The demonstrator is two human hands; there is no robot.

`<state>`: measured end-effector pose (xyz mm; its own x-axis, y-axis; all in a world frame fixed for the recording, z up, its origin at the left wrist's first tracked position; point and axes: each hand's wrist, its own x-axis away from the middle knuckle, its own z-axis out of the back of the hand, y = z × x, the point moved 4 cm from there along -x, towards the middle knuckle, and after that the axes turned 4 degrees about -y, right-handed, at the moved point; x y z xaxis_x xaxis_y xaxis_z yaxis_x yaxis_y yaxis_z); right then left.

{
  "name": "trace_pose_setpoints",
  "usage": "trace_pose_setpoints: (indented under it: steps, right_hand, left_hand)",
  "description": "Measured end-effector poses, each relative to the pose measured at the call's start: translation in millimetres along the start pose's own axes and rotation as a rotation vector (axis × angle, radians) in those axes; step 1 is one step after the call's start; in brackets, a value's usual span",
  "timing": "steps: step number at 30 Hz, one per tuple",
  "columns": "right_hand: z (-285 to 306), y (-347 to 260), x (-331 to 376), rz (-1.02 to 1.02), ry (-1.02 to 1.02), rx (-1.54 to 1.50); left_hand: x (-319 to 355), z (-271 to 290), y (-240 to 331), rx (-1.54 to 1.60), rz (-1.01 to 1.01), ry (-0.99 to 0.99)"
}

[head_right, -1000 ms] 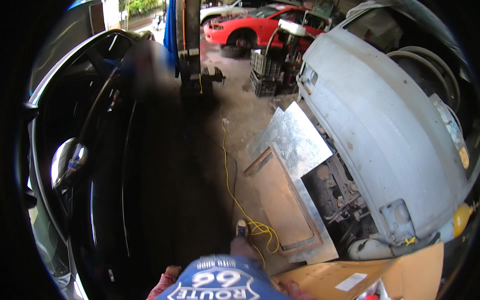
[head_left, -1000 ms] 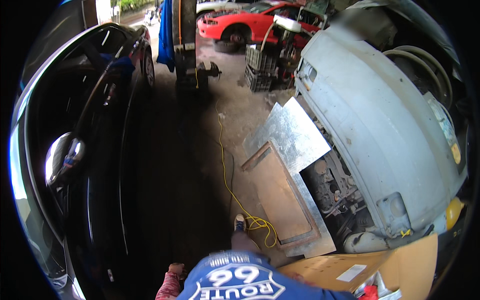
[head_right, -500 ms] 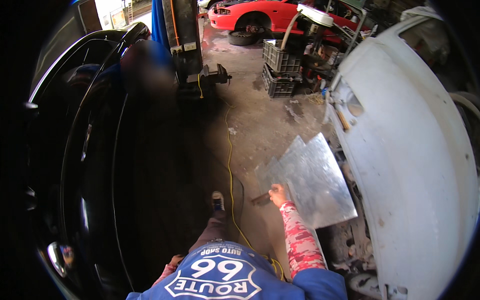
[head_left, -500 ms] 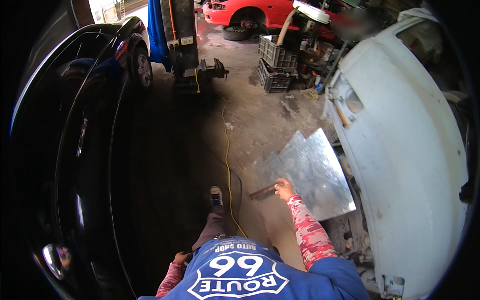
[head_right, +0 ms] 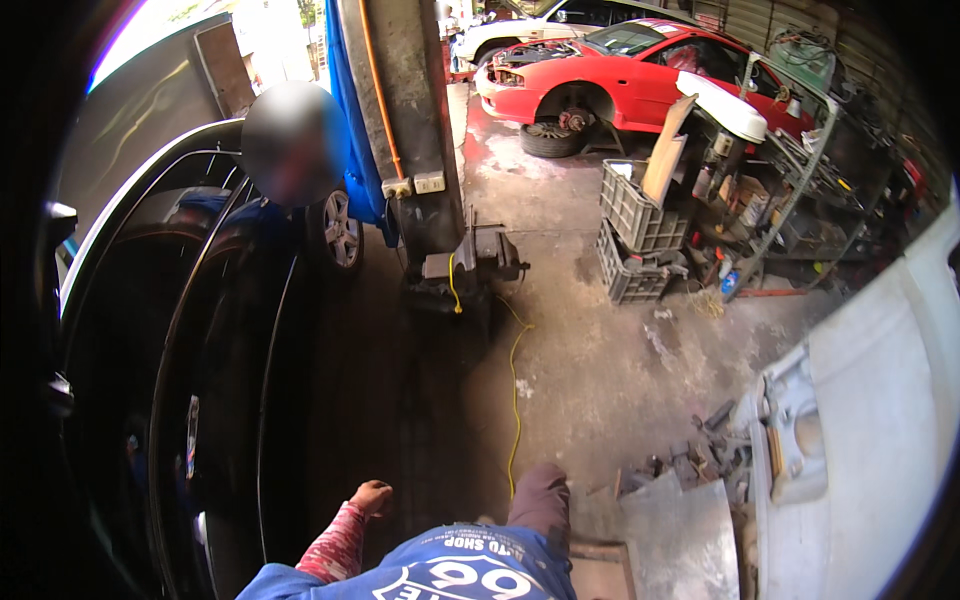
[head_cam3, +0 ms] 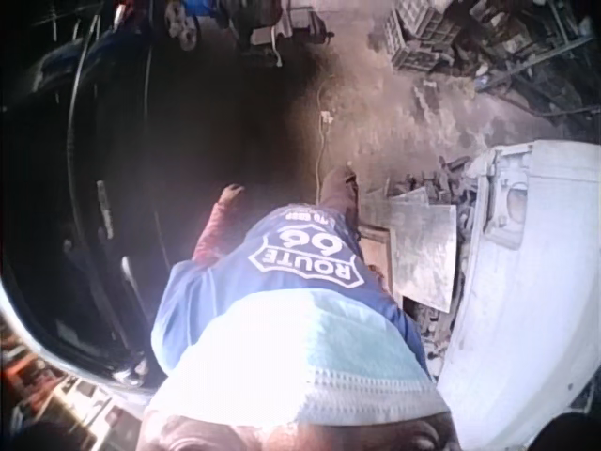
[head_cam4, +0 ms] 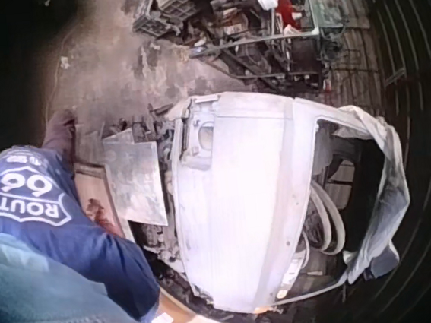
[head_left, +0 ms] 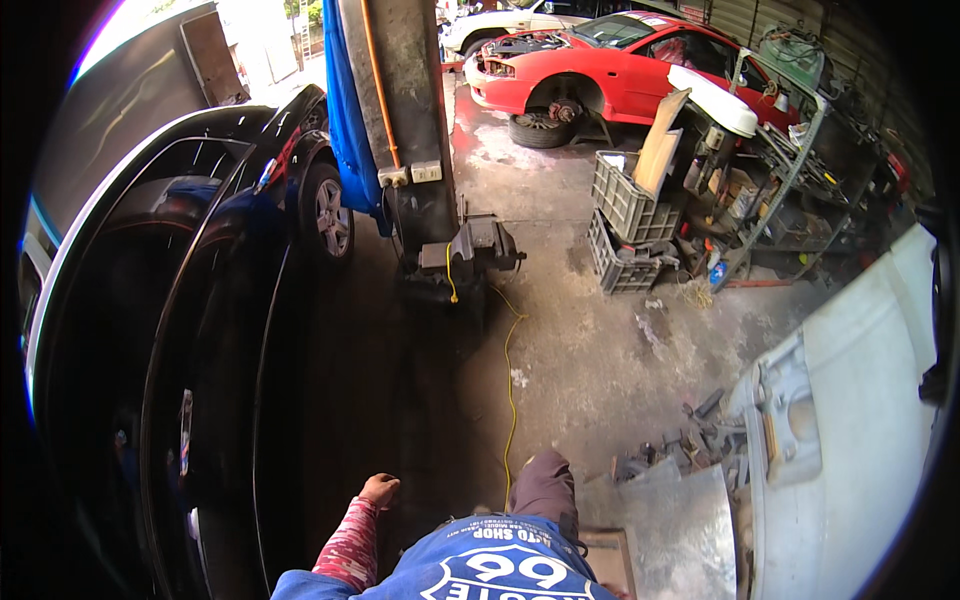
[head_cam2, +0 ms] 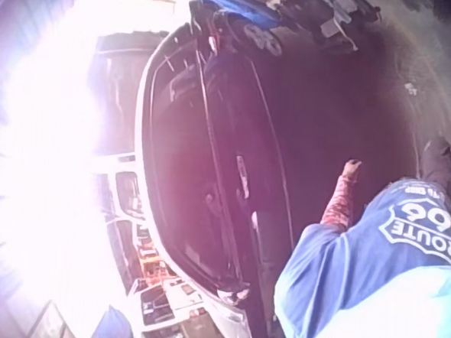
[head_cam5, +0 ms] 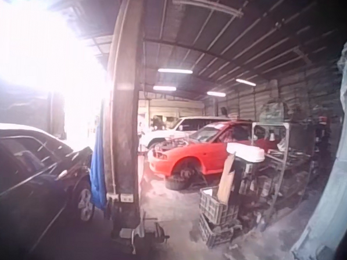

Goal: The person uses a hammer and drill bit to mark a spot on a white car part, then drills multiple holes into it using a power drill. The person sits on the floor during the task.

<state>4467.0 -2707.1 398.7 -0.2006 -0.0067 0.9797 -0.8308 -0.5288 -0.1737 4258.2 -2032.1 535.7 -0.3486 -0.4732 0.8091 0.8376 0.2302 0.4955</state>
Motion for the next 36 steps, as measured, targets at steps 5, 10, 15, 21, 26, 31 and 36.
trace_pose_setpoints:
  steps: [5, 10, 15, 21, 26, 31, 36]
  right_hand:
    - [-18.6, -185.3, -25.3, 0.011, -0.015, 0.014]
    - [46.2, -410.5, -45.1, 0.114, -0.001, 0.038]
    - [120.3, -714.2, -31.2, 0.361, 0.201, 0.021]
    - [56.0, -1042.8, 10.5, 0.812, 0.049, 0.301]
    - [-16.5, -1220.0, 2.4, 0.864, -0.162, 0.437]
    - [2.5, -1316.9, -46.9, 0.677, -0.01, 0.721]
    - [28.3, -1347.3, -84.9, 0.525, -0.09, 0.369]
  left_hand:
    - [-94.1, -59.4, 101.2, -0.233, 0.187, -0.419]
    - [-188.9, -134.9, 198.8, -0.514, -0.032, -0.535]
    - [-246.1, -124.5, 407.4, -0.357, 0.151, -0.361]
    - [-320.8, -112.9, 601.0, -0.204, 0.083, -0.478]
    - [-439.1, -134.0, 686.3, -0.231, 0.247, -0.628]
    - [-548.8, -96.0, 840.4, -0.334, 0.306, -0.661]
    - [-603.0, -28.0, 1034.6, -0.319, -0.089, -0.337]
